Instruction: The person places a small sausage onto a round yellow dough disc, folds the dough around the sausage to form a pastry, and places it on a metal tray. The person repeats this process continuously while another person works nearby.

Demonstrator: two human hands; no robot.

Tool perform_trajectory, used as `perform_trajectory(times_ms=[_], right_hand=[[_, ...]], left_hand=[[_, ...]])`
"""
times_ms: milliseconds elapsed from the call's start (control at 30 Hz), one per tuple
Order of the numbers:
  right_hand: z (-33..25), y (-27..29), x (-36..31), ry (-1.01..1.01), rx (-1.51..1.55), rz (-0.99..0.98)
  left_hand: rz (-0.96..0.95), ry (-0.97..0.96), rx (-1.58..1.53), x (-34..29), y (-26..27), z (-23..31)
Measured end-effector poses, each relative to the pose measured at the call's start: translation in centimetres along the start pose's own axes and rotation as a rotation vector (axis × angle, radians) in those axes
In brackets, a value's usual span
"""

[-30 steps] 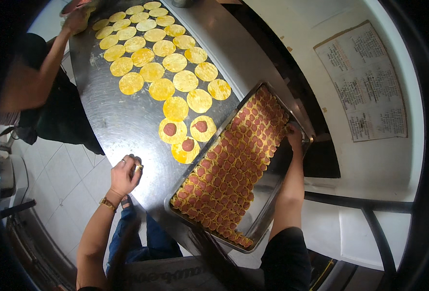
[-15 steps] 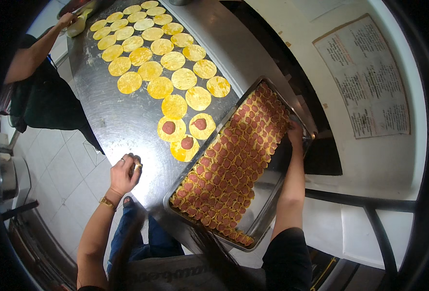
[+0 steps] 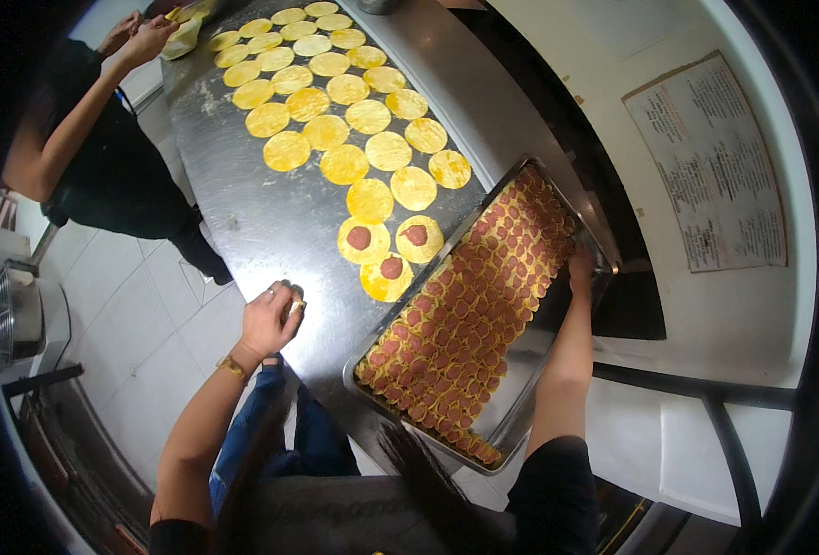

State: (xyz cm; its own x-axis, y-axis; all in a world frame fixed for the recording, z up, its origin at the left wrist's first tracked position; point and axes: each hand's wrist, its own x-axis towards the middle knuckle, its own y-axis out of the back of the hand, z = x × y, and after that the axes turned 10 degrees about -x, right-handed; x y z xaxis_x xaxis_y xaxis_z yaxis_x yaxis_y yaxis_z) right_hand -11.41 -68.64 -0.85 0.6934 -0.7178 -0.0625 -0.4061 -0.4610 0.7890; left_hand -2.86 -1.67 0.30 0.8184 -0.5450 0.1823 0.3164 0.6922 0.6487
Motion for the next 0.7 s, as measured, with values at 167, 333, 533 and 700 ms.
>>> perform_trajectory(times_ms=[167, 333, 533, 700], right_hand=[[0.9, 1.5, -6.1, -0.016, 0.042, 0.349], [-7.3, 0.9, -16.5, -0.066, 0.412, 0.248], [-13.3, -2.8, -27.7, 0.145, 0.374, 0.177], [-19.3, -9.0, -33.3, 0.321, 0.372, -0.036]], left_hand=[[0.064, 0.077, 0.018, 1.1, -0.9, 1.3], [0.175, 0.185, 0.006, 6.8, -3.1, 2.9], [0.093, 0.294, -0.1, 9.6, -4.0, 3.5], [0.041, 0.435, -0.501, 8.7, -1.9, 1.2]])
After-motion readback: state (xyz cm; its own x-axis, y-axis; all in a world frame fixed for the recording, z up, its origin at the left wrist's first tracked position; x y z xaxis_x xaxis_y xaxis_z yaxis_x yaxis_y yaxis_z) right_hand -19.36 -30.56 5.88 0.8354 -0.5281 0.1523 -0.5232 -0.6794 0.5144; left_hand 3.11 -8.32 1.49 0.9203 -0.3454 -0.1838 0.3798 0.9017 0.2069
